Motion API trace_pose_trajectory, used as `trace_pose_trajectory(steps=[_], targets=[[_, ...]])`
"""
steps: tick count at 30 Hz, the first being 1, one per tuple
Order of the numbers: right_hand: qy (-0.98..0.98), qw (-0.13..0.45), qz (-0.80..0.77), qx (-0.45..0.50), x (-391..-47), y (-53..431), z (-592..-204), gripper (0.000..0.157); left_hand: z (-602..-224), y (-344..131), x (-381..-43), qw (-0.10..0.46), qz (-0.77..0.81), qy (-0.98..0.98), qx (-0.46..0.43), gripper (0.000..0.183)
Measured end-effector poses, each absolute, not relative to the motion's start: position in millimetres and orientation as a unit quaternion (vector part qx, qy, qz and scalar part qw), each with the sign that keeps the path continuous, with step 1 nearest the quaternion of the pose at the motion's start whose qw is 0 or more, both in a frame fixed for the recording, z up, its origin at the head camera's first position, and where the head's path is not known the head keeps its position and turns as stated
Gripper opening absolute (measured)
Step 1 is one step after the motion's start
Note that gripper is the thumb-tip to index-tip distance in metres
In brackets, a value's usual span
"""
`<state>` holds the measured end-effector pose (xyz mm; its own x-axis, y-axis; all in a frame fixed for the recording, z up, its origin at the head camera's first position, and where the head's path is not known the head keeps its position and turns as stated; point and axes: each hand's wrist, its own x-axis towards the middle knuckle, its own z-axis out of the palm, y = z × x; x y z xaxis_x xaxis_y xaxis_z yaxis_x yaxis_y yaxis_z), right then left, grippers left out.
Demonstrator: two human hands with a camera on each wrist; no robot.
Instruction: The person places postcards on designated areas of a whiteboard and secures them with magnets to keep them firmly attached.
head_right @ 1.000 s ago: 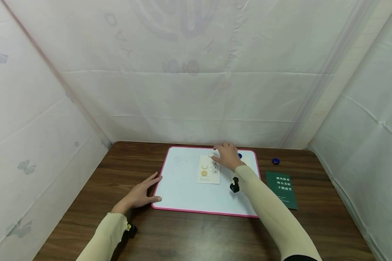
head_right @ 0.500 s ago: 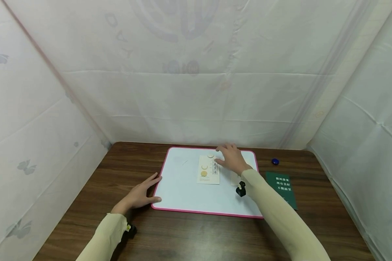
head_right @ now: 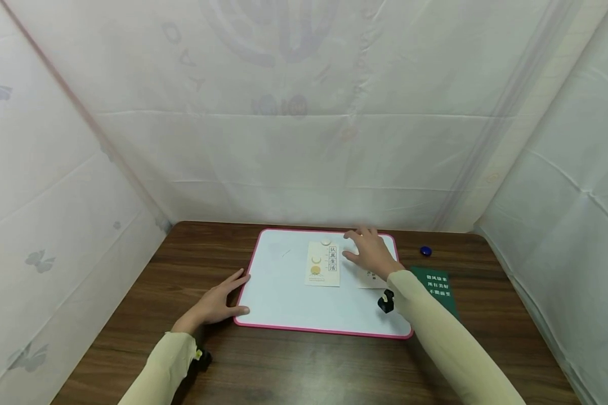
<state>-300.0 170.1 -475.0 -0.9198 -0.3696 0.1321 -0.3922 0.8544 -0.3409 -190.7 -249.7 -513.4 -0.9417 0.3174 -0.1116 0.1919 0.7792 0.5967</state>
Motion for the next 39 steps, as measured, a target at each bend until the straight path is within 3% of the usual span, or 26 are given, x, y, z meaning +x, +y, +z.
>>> trace_pose_trajectory(steps=[39], targets=[[-0.970,0.003,0.196,0.141,-261,249,-477,0.058,-513,-246,-191,0.103,0.297,0.938,0.150,0.086]])
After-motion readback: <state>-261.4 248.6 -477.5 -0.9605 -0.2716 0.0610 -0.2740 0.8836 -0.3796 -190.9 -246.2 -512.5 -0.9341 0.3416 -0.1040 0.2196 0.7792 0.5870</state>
